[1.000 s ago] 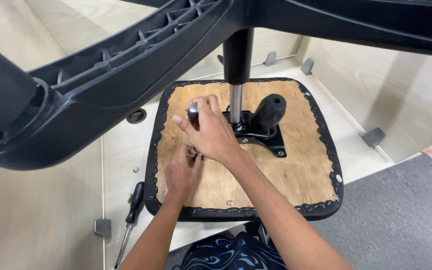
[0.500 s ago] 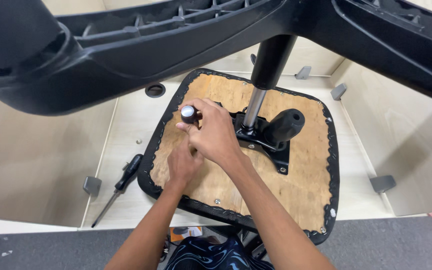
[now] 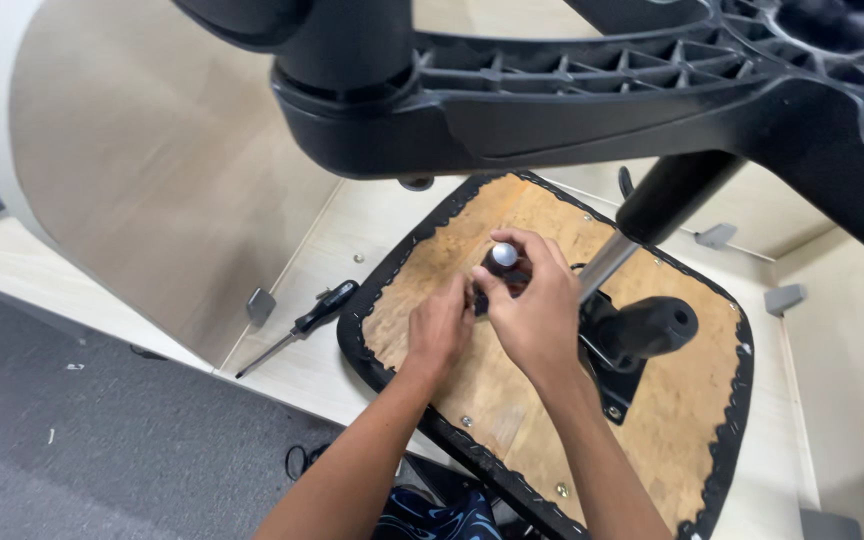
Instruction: The person uses a screwdriver to tighten screws on the underside of an office chair seat, securing the seat to the chair's central column and base. The person works methodically on multiple fasteners to complete the assembly.
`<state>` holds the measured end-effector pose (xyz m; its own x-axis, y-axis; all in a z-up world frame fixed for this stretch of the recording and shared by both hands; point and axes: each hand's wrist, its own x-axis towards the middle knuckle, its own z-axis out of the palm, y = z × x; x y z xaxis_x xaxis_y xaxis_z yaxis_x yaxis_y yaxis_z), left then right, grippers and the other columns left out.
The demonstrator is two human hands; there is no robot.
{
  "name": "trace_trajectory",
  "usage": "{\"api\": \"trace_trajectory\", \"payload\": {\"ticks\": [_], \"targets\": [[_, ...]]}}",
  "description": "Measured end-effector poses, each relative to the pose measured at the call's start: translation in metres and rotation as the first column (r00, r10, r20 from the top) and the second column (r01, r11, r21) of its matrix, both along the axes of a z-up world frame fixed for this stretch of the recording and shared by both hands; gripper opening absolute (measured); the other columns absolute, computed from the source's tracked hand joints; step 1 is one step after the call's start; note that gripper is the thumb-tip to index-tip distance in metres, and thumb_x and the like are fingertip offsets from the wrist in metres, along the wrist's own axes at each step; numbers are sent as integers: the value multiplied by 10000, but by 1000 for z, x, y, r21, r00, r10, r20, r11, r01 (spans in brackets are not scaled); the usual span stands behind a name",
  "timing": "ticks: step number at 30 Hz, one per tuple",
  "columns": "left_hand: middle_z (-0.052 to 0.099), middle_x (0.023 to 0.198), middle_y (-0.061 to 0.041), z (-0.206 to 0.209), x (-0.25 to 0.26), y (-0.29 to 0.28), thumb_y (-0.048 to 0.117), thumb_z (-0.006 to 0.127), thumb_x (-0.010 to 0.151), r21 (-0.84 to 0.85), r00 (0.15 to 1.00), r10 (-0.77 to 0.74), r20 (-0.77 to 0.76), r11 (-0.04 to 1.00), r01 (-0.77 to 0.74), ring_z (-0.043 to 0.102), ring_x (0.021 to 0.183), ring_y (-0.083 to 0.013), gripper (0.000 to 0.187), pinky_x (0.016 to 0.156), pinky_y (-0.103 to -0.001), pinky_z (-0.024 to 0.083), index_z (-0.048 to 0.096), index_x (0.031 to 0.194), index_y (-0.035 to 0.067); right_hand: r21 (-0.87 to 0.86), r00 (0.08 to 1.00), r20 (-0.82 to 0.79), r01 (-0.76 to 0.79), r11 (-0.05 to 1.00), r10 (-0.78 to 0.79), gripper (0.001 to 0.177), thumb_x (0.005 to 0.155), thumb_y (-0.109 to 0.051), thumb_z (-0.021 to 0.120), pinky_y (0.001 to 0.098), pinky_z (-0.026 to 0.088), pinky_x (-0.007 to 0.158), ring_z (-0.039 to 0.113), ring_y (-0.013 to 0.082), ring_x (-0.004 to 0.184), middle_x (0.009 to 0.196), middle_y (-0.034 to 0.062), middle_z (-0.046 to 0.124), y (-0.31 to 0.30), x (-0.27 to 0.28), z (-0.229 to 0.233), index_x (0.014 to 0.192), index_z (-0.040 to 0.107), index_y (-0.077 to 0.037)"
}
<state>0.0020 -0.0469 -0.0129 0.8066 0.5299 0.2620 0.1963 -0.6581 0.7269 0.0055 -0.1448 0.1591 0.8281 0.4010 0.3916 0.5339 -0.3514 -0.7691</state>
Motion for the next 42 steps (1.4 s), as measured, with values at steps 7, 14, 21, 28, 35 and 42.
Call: {"api": "trace_trajectory", "payload": {"ticks": [7, 14, 21, 28, 35, 42], "targets": [[697, 968, -151, 14, -2, 9, 149, 675, 895, 101, 993, -108, -54, 989, 113, 695, 851, -389, 195, 712, -519, 536, 539, 1025, 95, -73, 977, -116, -187, 980, 178, 334, 846, 37, 697, 280, 620, 806, 777, 146, 917, 1029, 75, 771, -10, 15, 2, 1163, 705, -69], [654, 1072, -174, 28, -12, 24, 155, 697, 842, 74, 970, -237, -55, 968, 241, 669, 888, -403, 378, 762, -533, 513, 524, 1169, 81, -50, 993, 58, -99, 994, 102, 307, 824, -52, 800, 303, 614, 752, 723, 177, 952, 1120, 81, 696, 1, 11, 2, 1120, 723, -76], [696, 1023, -137, 12, 1, 26, 118, 648, 923, 110, 944, -312, -108, 940, 323, 686, 942, -383, 167, 786, -514, 529, 570, 1065, 78, 33, 988, 43, 149, 988, -150, 409, 811, 9, 771, 297, 613, 732, 739, 179, 878, 1037, 80, 695, 15, 9, -4, 1200, 710, -100], [675, 1006, -168, 15, 12, 30, 116, 697, 842, 161, 939, -322, -119, 927, 339, 671, 904, -403, 290, 770, -519, 523, 561, 1093, 63, -27, 999, -47, 22, 999, -24, 345, 872, 42, 679, 315, 593, 750, 759, 190, 871, 1032, 78, 733, 8, 24, -6, 1198, 661, -70], [728, 996, -167, 38, 5, 52, 8, 685, 743, -62, 889, -439, -135, 899, 434, 678, 967, -388, 524, 876, -467, 525, 544, 1242, 86, -28, 992, 39, 117, 993, -116, 299, 906, -48, 692, 349, 612, 775, 690, 261, 996, 1168, 133, 583, 24, 28, -15, 1200, 639, -34], [773, 993, -155, 46, 2, 54, 41, 714, 792, -205, 893, -449, -41, 878, 432, 740, 961, -331, 378, 896, -405, 561, 659, 1164, 80, 102, 988, -27, 156, 983, -154, 239, 844, -85, 765, 337, 610, 741, 716, 231, 943, 1128, 127, 560, 25, 41, -15, 1065, 710, -13]]}}
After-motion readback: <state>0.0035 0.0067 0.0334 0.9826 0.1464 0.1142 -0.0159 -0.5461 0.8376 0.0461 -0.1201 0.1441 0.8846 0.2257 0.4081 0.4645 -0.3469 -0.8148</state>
